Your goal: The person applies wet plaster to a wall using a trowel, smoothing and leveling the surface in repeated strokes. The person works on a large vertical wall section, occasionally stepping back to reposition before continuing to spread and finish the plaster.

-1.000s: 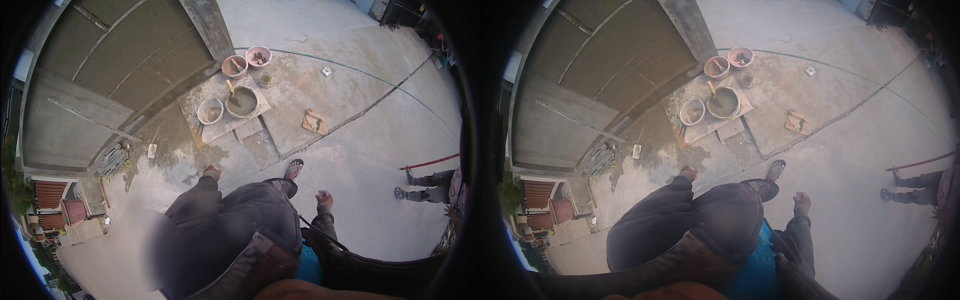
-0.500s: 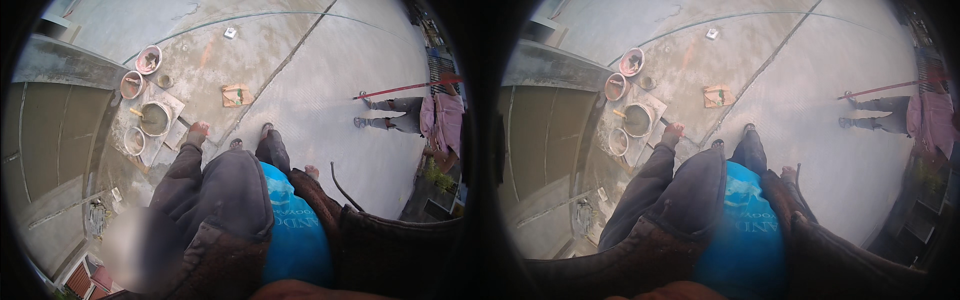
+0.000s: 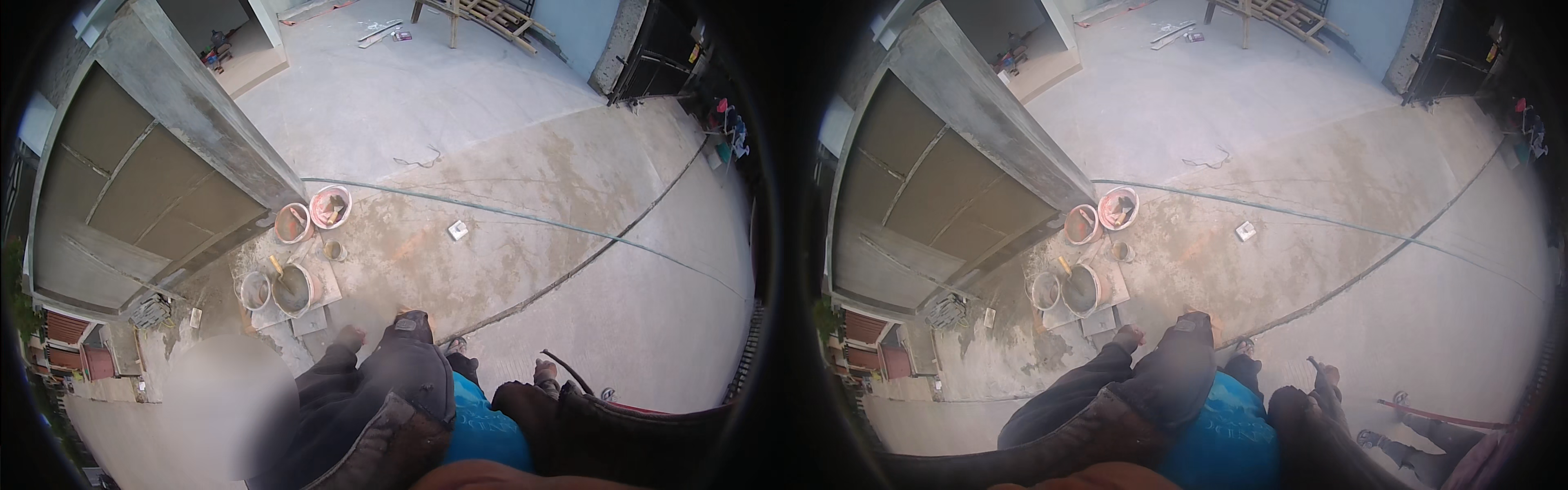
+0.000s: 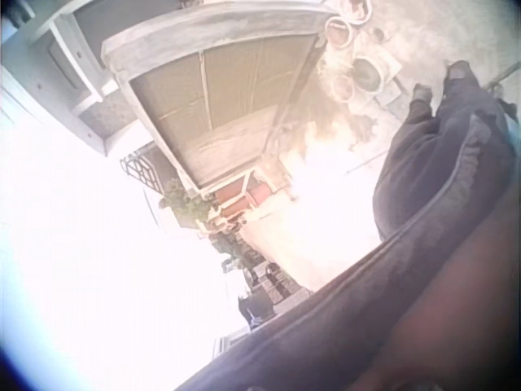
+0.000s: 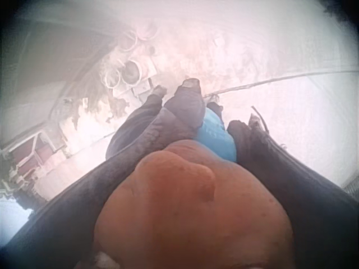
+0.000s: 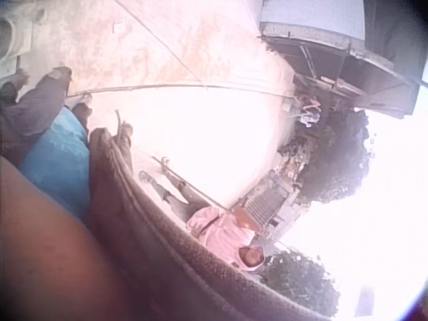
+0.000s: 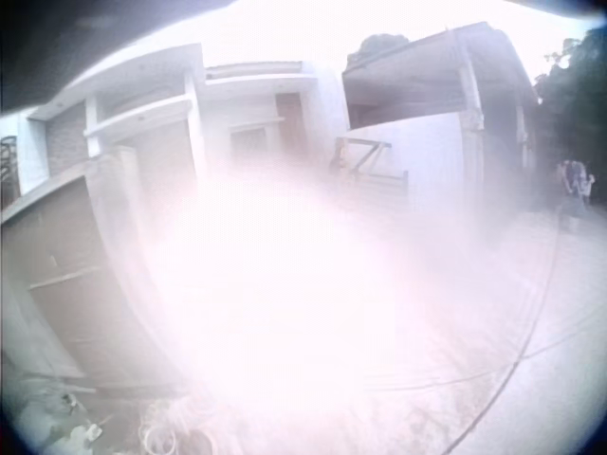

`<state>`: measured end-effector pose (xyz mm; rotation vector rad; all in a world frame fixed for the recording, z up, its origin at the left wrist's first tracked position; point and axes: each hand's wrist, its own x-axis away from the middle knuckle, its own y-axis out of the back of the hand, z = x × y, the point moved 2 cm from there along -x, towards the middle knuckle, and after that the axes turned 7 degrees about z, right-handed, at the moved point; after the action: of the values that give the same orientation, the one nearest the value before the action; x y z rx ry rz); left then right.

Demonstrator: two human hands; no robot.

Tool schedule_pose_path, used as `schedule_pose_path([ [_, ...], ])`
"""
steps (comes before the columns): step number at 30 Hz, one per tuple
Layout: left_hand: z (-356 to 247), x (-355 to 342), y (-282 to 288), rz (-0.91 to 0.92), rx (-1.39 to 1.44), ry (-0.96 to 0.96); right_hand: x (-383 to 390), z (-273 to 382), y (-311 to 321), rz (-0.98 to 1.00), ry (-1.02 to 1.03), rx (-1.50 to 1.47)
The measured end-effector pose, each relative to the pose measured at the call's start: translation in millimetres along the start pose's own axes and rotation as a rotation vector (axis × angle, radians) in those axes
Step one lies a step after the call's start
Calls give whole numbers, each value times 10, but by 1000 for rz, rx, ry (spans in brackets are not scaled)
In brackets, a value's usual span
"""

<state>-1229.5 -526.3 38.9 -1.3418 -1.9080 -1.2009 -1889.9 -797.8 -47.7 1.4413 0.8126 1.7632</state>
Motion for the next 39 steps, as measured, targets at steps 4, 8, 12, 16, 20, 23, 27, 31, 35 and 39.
schedule_pose_path([
  [4,-925,87,59,-93,-255,-8,-1381,767,1568,81,237,709],
  [8,-1145,-381,50,-65,-435,-40,-2323,2083,2469,-76,5,-456],
  [12,-823,-1539,206,-19,-645,66,-2926,3439,2727,-87,183,-449],
  [16,-1661,-2377,785,-67,-741,22,-3627,3857,2724,219,227,-492],
  [20,-3237,-2423,2006,-273,64,62,-4064,4649,2909,347,62,-387],
  [23,-3614,-2901,2678,-467,-182,-157,-4665,5715,3099,402,157,-315],
  [27,-4279,-3087,3363,-547,217,-47,-5542,6904,3406,409,259,-238],
  [31,-4201,-3427,3468,-618,343,110,-6569,8047,3877,425,374,-128],
  [35,-3724,-3449,3137,-452,67,387,-7578,9421,4463,441,497,-13],
  [39,-3990,-3231,3367,-407,-119,581,-8438,11071,4717,396,727,98],
])
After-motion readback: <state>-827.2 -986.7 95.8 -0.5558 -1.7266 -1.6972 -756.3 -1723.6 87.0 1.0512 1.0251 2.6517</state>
